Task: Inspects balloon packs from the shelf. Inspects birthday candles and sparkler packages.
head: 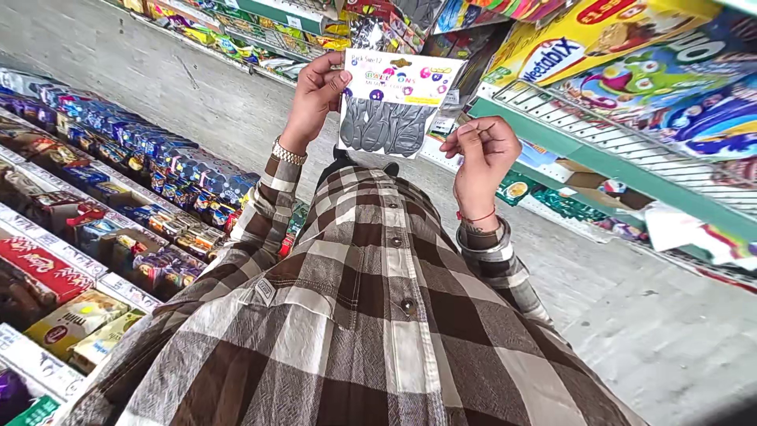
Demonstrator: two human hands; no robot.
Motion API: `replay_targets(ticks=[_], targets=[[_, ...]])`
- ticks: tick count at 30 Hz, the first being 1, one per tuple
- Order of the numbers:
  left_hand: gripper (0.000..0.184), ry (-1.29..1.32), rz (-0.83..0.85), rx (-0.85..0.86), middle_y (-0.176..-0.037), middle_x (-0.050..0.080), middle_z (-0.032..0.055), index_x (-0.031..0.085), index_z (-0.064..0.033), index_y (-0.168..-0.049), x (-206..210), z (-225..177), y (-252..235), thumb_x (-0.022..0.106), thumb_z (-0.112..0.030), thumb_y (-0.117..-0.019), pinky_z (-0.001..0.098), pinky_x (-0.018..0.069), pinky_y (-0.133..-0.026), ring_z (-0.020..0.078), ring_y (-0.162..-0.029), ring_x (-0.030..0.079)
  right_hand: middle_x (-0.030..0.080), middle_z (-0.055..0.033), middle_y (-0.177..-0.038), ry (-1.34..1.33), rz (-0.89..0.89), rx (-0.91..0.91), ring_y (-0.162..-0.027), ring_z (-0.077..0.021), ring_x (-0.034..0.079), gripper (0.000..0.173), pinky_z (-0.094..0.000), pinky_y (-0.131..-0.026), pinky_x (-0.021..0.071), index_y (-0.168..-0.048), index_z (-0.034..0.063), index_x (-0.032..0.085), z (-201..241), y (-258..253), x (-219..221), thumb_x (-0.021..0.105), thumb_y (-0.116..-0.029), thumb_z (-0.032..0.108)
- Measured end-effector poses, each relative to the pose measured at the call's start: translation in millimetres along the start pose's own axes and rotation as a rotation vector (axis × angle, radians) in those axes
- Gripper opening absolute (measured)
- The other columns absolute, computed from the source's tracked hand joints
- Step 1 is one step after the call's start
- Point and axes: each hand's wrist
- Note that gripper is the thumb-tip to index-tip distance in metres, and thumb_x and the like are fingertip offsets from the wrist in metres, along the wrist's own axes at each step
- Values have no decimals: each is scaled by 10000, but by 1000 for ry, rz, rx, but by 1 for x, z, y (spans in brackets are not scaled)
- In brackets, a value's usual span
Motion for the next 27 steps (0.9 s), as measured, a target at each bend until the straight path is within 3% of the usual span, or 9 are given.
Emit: replay_targets(ticks=[10,17,27], targets=[[272,-101,-50,-18,-999,741,102,568,8,-1309,-13,13,-19,515,-73,-1056,360,625,-730,182,-836,731,698,-20,-818,9,-98,-1,-708,-143,688,108,-310,-631,599,-1012,39,648,-7,-7,4,554,-1024,89],[303,-211,-78,30,-1039,725,96,567,0,-1338,-32,29,-95,514,-110,-1061,330,594,-744,165,-882,702,710,-31,-814,45,-225,-12,-710,-146,697,119,-303,-633,599,-998,27,638,-1,-4,15,520,-1016,42],[287,-262,6,71,-1111,719,123,576,41,-1306,-65,39,-176,522,-74,-1049,359,569,-936,177,-1021,698,712,-29,-823,50,-361,9,-706,-153,697,115,-316,-630,602,-992,39,634,0,7,61,522,-1014,58]])
Point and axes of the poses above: each hand's wrist, its own y-axis away from the middle knuckle, its own x-axis out of the palm, z = x × y
